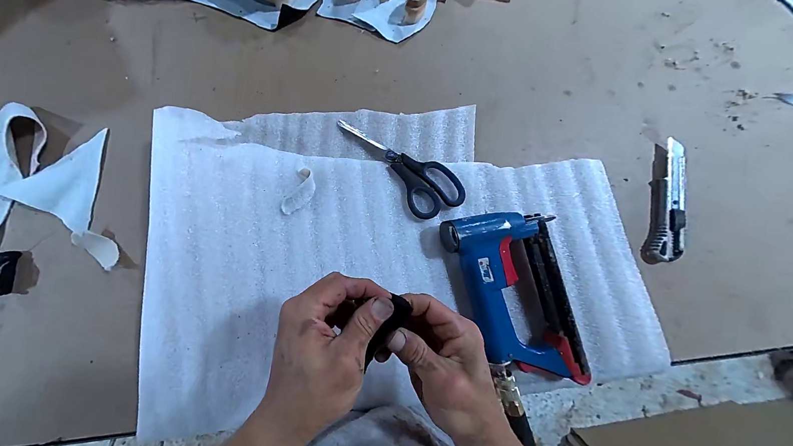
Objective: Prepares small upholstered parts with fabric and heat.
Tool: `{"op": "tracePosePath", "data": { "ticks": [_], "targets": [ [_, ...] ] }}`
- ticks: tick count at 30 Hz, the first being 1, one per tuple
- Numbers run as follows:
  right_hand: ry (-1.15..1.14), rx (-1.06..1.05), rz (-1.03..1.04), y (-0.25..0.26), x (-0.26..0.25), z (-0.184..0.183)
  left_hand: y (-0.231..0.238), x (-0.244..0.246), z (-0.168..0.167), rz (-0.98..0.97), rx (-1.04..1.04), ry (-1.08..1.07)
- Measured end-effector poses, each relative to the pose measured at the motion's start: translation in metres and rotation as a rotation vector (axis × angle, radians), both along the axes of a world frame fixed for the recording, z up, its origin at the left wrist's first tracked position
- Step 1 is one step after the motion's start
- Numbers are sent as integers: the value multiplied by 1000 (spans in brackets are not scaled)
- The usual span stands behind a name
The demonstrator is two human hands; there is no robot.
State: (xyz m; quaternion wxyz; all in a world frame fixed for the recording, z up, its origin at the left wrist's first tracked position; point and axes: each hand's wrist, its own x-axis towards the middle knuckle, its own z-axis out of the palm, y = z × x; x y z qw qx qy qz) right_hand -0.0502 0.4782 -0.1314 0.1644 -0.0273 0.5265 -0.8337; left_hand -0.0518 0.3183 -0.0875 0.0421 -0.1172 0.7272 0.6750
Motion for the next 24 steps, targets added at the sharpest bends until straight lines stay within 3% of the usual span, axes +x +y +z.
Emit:
{"op": "tracePosePath", "data": {
  "ticks": [6, 11, 17, 21, 24],
  "targets": [
    [-44, 124, -102, -4, -9, 23, -17, 2, 0, 3, -26, 84],
    [59, 274, -143, -12, -5, 34, -4, 5, 5, -15, -131, 240],
    [41, 140, -176, -23, 3, 28, 4, 3, 9, 136, 201, 27],
    [-51, 142, -136, -23, 0, 11, -6, 3, -14, 57, -107, 202],
    [-53, 391, -19, -14, -10, -3, -16, 5, -41, -35, -376, 341]
  ]
}}
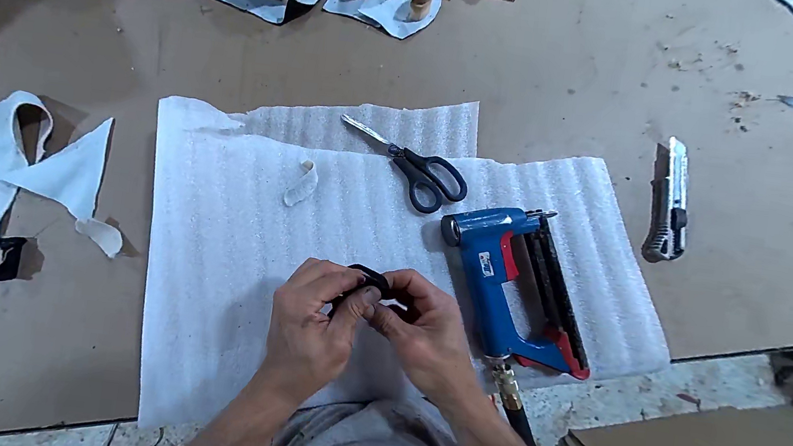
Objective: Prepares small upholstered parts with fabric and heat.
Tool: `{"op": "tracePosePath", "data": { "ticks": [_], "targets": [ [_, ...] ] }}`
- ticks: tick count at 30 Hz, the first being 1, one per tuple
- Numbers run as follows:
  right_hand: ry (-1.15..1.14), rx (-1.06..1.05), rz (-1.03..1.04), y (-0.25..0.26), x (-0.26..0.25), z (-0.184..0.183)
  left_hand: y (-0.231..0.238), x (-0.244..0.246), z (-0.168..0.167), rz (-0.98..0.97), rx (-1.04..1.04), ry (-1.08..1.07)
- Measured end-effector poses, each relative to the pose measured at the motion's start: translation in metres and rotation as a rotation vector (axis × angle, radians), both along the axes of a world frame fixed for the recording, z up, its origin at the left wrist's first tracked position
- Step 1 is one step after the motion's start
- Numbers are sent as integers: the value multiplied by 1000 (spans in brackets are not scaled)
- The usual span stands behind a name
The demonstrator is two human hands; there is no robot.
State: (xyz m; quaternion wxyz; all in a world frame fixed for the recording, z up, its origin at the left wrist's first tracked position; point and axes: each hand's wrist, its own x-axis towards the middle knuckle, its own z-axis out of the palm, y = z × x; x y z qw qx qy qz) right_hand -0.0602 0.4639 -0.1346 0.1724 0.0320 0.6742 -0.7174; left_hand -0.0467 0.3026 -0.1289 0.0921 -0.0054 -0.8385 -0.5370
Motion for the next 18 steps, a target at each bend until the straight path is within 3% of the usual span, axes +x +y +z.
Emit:
{"op": "tracePosePath", "data": {
  "ticks": [4, 7, 10, 14, 18],
  "targets": [
    [142, 513, 230, 15, -10, -19, -2, 8, -38, -130, -306, 133],
    [349, 757, 374, 27, -15, -25, 4, 20, -60, -149, -450, 123],
    [468, 858, 391, 33, -16, -31, 14, 27, -61, -60, -418, 13],
    [425, 890, 394, 32, -15, -31, 17, 23, -55, 42, -343, -147],
    [409, 895, 153, 28, 12, -33, 16, 21, -49, 75, -278, -280]
  ]
}}
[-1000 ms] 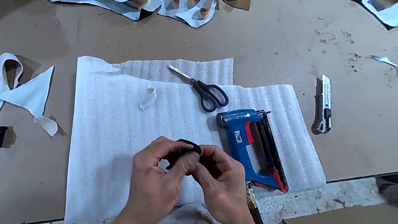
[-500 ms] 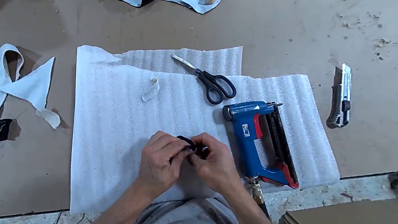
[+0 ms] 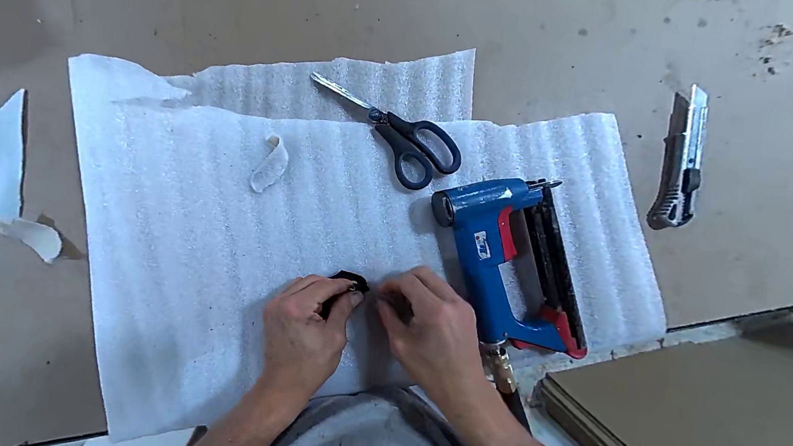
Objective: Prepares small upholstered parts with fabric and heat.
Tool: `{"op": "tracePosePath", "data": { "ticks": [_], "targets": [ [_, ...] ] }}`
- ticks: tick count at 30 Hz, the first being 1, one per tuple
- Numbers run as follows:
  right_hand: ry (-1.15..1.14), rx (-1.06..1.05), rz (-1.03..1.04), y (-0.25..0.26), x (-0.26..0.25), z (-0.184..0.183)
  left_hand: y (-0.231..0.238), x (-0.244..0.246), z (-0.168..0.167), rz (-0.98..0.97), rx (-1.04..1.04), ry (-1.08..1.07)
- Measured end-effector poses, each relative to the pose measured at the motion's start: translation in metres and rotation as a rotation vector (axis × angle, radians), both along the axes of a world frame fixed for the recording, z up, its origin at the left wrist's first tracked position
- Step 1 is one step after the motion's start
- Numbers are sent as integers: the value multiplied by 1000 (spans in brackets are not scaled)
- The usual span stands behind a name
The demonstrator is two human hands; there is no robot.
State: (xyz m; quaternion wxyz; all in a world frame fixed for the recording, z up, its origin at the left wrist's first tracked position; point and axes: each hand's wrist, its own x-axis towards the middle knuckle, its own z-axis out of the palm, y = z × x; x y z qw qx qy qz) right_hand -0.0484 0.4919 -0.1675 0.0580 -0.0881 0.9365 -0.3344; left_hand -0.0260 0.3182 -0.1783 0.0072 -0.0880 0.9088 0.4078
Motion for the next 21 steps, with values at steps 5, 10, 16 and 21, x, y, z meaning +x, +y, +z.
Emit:
{"op": "tracePosePath", "data": {
  "ticks": [5, 10, 16, 21],
  "targets": [
    [68, -82, -88, -9, 24, -8, -1, 3, -2, -39, -18, 32],
    [64, -144, 83, -9, 1, -7, -7, 6, -7, -148, -81, 146],
    [3, -88, 132, -7, -12, -2, -10, 14, -3, -111, -162, 105],
    [-5, -102, 256, -3, -25, -4, -7, 9, -2, -134, -167, 75]
  ]
}}
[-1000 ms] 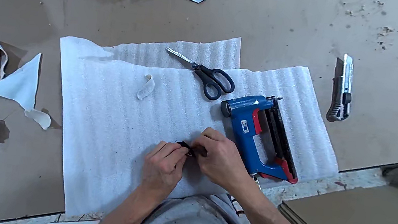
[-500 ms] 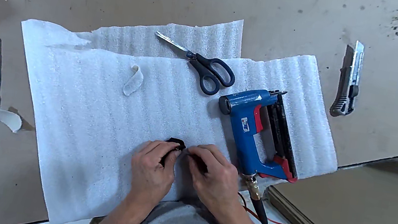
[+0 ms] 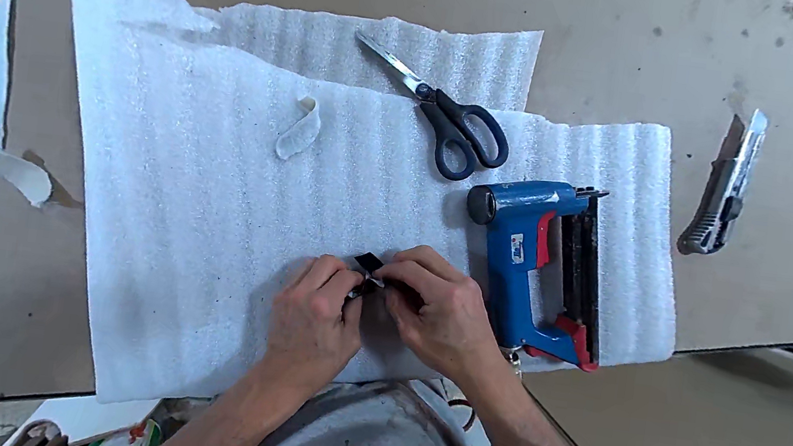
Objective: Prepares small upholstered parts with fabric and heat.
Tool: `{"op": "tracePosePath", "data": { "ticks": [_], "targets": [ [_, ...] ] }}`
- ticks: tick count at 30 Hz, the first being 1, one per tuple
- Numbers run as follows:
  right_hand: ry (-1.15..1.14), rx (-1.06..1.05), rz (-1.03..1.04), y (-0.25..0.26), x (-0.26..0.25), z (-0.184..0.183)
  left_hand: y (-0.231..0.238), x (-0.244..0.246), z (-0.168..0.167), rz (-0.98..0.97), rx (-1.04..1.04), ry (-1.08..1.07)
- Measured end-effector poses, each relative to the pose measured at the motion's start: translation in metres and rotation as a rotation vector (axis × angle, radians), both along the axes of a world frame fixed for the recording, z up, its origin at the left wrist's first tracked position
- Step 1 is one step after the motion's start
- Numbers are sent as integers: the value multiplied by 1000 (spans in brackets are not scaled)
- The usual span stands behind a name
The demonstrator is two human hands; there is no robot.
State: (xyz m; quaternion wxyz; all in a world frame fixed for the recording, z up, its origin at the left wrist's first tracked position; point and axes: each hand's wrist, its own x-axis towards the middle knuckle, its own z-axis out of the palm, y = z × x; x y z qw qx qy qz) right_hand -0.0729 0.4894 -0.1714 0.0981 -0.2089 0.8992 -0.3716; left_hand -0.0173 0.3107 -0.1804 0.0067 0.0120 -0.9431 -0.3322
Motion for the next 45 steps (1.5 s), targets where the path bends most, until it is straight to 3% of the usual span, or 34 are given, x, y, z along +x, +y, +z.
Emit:
{"op": "tracePosePath", "data": {
  "ticks": [3, 9, 14, 19, 27, 29, 31, 33, 36, 38, 42, 45],
  "targets": [
    [-3, -30, -50, -2, -2, -3, 0, -1, -2, -17, 17, 21],
    [-60, 223, -161, -20, -3, 13, 2, -3, -2, -14, 48, 38],
    [-243, 400, -120, -30, -23, 30, 4, -1, -2, 27, 34, 25],
    [-486, 472, -83, -34, -46, 41, 3, 6, -12, -11, 63, 182],
    [-623, 648, 8, -41, -76, 38, 0, 10, -17, -42, 18, 248],
    [-618, 632, 15, -41, -76, 38, 1, 9, -16, -22, 15, 220],
    [-535, 481, -24, -28, -64, 45, 2, 8, -13, -17, 0, 168],
    [-311, 301, -172, -5, -41, 61, 3, 7, -11, -21, -20, 116],
    [19, 389, -457, 37, -7, 73, 3, 5, -7, -41, -56, 76],
    [21, 513, -564, 58, 7, 61, 3, 3, -6, -54, -88, 58],
    [-108, 614, -569, 65, 10, 33, 2, 1, -3, -37, -107, 16],
    [-205, 620, -555, 59, -5, 41, 3, -2, 0, 9, -81, -50]
  ]
}}
